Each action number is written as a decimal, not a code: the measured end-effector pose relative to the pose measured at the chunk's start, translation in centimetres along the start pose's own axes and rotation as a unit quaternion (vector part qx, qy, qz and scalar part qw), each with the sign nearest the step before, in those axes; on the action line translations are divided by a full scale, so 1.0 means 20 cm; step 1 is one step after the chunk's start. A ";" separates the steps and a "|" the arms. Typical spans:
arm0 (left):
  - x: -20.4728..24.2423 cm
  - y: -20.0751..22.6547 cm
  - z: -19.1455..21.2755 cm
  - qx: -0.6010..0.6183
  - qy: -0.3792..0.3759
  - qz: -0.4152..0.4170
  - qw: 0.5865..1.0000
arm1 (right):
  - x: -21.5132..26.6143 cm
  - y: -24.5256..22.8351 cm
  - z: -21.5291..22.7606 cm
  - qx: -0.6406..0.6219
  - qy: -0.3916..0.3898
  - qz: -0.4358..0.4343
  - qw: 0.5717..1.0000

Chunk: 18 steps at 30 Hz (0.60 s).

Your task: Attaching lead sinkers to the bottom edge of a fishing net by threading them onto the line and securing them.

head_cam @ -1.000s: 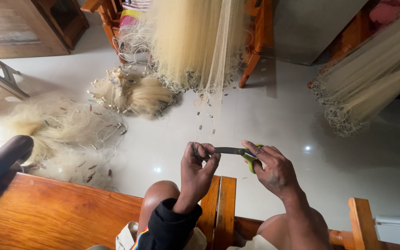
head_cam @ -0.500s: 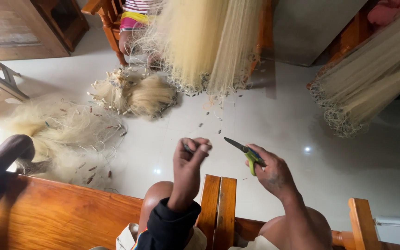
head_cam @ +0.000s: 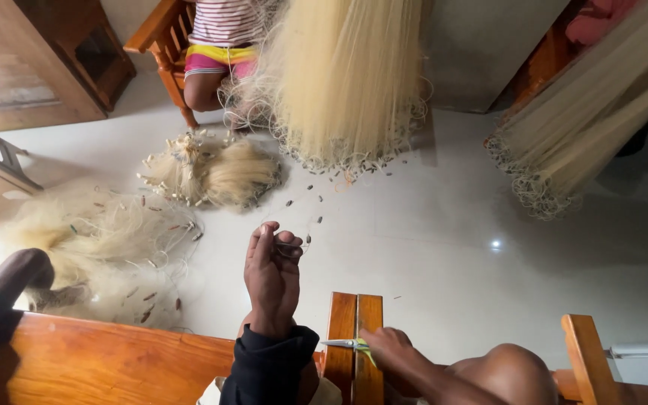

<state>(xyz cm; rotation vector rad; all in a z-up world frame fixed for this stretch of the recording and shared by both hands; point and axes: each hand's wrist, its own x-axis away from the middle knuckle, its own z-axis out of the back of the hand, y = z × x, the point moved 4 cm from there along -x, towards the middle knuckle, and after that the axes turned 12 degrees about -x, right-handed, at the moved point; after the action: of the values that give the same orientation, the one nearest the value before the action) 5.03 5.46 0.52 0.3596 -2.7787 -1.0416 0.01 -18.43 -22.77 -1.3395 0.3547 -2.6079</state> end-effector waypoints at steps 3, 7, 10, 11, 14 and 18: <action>-0.01 -0.01 0.03 -0.002 0.016 0.013 1.000 | 0.07 -0.04 -0.01 0.068 0.047 0.075 0.994; -0.01 -0.02 0.04 0.010 0.012 0.009 1.000 | -0.16 0.07 -0.14 0.172 0.031 0.069 0.982; -0.01 -0.02 0.05 0.015 0.015 0.018 1.000 | -0.17 0.05 -0.16 0.182 0.021 0.072 0.980; -0.01 -0.03 0.06 0.015 0.020 0.027 0.999 | -0.17 0.05 -0.16 0.181 0.020 0.079 0.980; 0.00 -0.03 0.06 -0.004 0.027 0.022 0.999 | -0.21 0.04 -0.13 0.136 -0.002 0.059 0.989; 0.03 0.00 -0.02 0.003 -0.043 0.008 0.999 | -0.05 -0.12 0.15 -0.044 0.054 0.033 0.997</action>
<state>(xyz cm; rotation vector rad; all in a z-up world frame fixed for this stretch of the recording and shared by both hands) 4.56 4.93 0.88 0.2999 -2.8565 -1.0704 2.91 -16.33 -21.14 -1.1929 0.5273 -2.6441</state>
